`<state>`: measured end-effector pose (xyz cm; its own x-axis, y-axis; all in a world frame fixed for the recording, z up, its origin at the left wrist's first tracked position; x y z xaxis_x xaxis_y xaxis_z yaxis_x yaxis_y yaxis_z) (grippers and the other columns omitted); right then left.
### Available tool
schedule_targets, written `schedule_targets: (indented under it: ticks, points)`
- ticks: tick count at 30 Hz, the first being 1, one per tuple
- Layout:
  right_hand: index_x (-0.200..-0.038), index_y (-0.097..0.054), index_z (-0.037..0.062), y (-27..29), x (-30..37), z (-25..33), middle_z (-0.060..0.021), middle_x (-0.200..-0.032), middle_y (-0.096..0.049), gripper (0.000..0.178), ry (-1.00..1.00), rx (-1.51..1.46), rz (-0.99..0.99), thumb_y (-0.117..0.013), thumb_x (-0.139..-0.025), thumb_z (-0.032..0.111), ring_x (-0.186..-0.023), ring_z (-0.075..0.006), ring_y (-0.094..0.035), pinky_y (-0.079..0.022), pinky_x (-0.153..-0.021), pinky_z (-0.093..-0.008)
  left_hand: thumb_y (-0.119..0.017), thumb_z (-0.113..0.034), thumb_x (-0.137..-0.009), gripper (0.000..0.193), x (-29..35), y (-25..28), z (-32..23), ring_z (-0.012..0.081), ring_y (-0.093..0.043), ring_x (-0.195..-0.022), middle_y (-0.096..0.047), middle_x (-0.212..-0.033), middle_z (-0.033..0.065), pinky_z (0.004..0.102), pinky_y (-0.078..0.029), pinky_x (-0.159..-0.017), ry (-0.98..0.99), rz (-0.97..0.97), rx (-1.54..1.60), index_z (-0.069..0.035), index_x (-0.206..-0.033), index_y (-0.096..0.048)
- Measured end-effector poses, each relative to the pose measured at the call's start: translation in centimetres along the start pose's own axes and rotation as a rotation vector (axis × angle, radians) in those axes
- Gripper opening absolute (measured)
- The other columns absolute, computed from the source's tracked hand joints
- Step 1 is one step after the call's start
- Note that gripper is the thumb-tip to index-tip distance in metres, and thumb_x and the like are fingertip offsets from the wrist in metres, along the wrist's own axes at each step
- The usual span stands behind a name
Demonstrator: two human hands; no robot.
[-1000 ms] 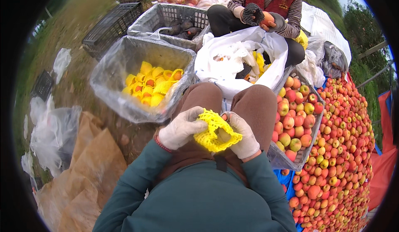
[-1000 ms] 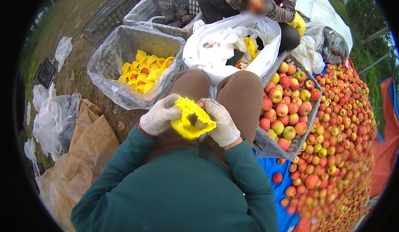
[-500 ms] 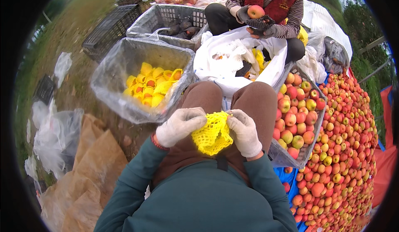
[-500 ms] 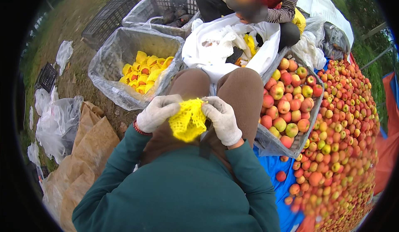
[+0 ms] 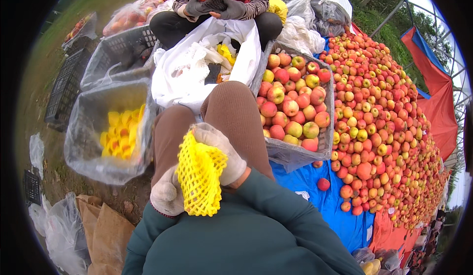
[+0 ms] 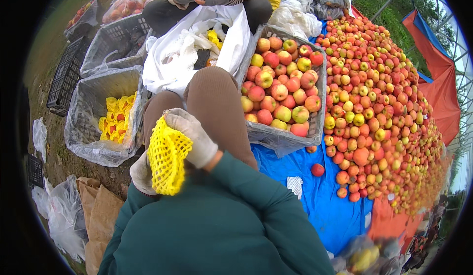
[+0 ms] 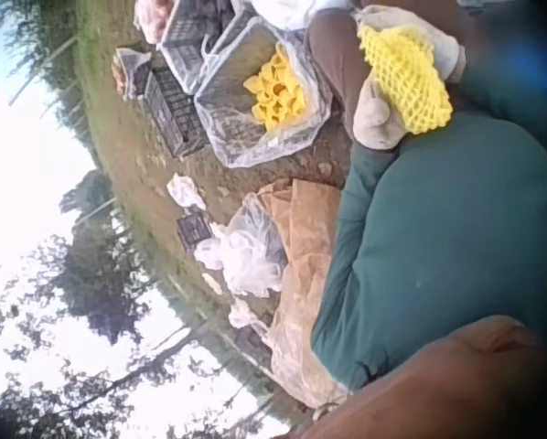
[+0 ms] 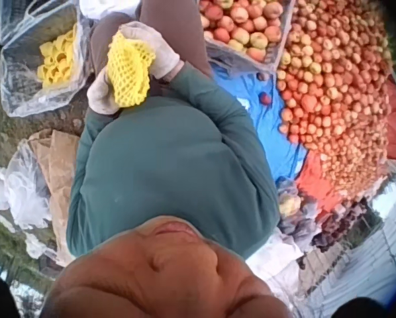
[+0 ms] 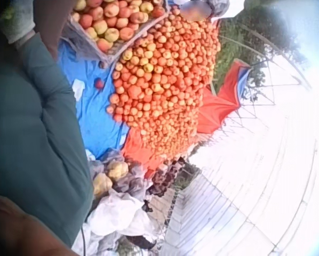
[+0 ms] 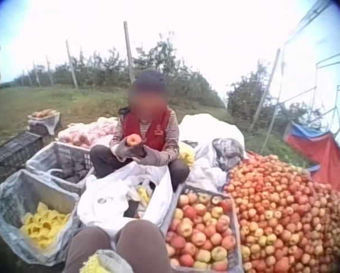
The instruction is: The person picks apples from a large pile, places each one into a yellow foam net, and then puts the netted apple into a plastic-lined crate. The process is repeated continuously.
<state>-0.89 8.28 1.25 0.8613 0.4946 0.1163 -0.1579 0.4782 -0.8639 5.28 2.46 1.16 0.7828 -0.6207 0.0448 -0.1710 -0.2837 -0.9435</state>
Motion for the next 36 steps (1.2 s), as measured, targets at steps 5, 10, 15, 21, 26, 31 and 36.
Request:
schedule_targets:
  ticks: [5, 10, 15, 21, 26, 31, 36]
  points:
    - [-0.1, -0.054, 0.0043, 0.2, 0.4, -1.3, -0.0075, -0.09, -0.061, 0.016, -0.067, -0.03, 0.022, -0.058, -0.09, 0.016, -0.082, -0.0153, -0.061, -0.05, -0.075, -0.0282, -0.074, -0.011, -0.074, 0.069, 0.7, -0.9, -1.4, 0.0308, -0.051, -0.117, -0.049, -0.13, 0.0195, 0.0417, -0.037, -0.101, -0.038, 0.101, -0.176, 0.01, -0.13, -0.039]
    - [-0.106, -0.057, 0.0043, -0.7, 1.6, -0.7, -0.0044, -0.097, -0.061, 0.019, 0.2, 0.389, 0.107, -0.051, -0.091, 0.013, -0.088, -0.0097, -0.057, -0.047, -0.079, -0.0248, -0.054, -0.047, -0.085, 0.054, -1.3, -6.0, -5.9, 0.0354, -0.055, -0.096, -0.059, -0.098, 0.0157, 0.043, -0.044, -0.087, -0.369, 0.38, -0.377, 0.003, -0.104, -0.055]
    - [-0.114, -0.055, 0.0025, -0.8, 1.2, -0.4, -0.0047, -0.104, -0.062, 0.025, 0.182, 0.485, 0.044, -0.05, -0.091, 0.013, -0.095, -0.0141, -0.058, -0.046, -0.083, -0.0269, -0.061, -0.052, -0.079, 0.05, -2.2, -6.8, -5.1, 0.0241, -0.055, -0.092, -0.056, -0.093, 0.0039, 0.0434, -0.044, -0.087, -0.395, 0.147, -0.438, -0.012, -0.108, -0.053]
    - [-0.111, -0.053, 0.0, -0.2, 0.6, 2.3, -0.007, -0.099, -0.061, 0.024, 0.194, 0.299, 0.164, -0.055, -0.089, 0.008, -0.088, -0.0129, -0.058, -0.047, -0.078, -0.0264, -0.056, -0.04, -0.087, 0.05, -3.7, -6.2, -4.0, 0.0285, -0.064, -0.072, -0.058, -0.097, 0.0047, 0.0426, -0.052, -0.074, -0.188, 0.193, -0.453, -0.011, -0.126, -0.044]
    - [-0.107, -0.052, -0.0059, 6.2, 3.1, 15.5, -0.0084, -0.088, -0.062, 0.024, 0.505, 0.613, -0.306, -0.056, -0.087, 0.007, -0.075, -0.0107, -0.058, -0.049, -0.067, -0.0227, -0.048, -0.038, -0.093, 0.056, -3.3, -6.3, -4.8, 0.0357, -0.066, -0.084, -0.058, -0.109, 0.0107, 0.051, -0.053, -0.076, -0.24, 0.192, -0.276, -0.013, -0.139, -0.029]
    - [-0.111, -0.058, 0.0081, 20.6, 5.1, 17.4, -0.0144, -0.109, -0.059, 0.039, 0.067, 2.005, -0.453, -0.06, -0.078, 0.029, -0.1, -0.0308, -0.058, -0.047, -0.085, -0.0375, -0.06, -0.047, -0.083, 0.077, -3.3, -2.4, -5.5, 0.0399, -0.055, -0.106, -0.052, -0.121, 0.0178, 0.0536, -0.048, -0.085, -0.368, -0.158, -0.15, -0.007, -0.14, -0.026]
    - [-0.11, -0.057, 0.0108, 24.9, 5.3, 14.3, -0.02, -0.114, -0.054, 0.045, -0.402, 2.298, -0.476, -0.063, -0.073, 0.036, -0.101, -0.0342, -0.057, -0.048, -0.085, -0.0406, -0.064, -0.05, -0.079, 0.084, -4.6, 0.0, -5.4, 0.0411, -0.045, -0.117, -0.041, -0.132, 0.0208, 0.0575, -0.033, -0.101, -0.285, -0.186, -0.212, -0.003, -0.139, -0.027]
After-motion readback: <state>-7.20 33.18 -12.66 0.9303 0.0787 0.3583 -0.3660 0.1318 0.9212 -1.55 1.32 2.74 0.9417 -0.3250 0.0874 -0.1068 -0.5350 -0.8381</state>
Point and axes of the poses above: each hand's wrist, its own x-axis away from the middle knuckle, its own y-axis out of the back of the hand, z = x × y, the point moved 9 cm from there along -x, towards the middle knuckle
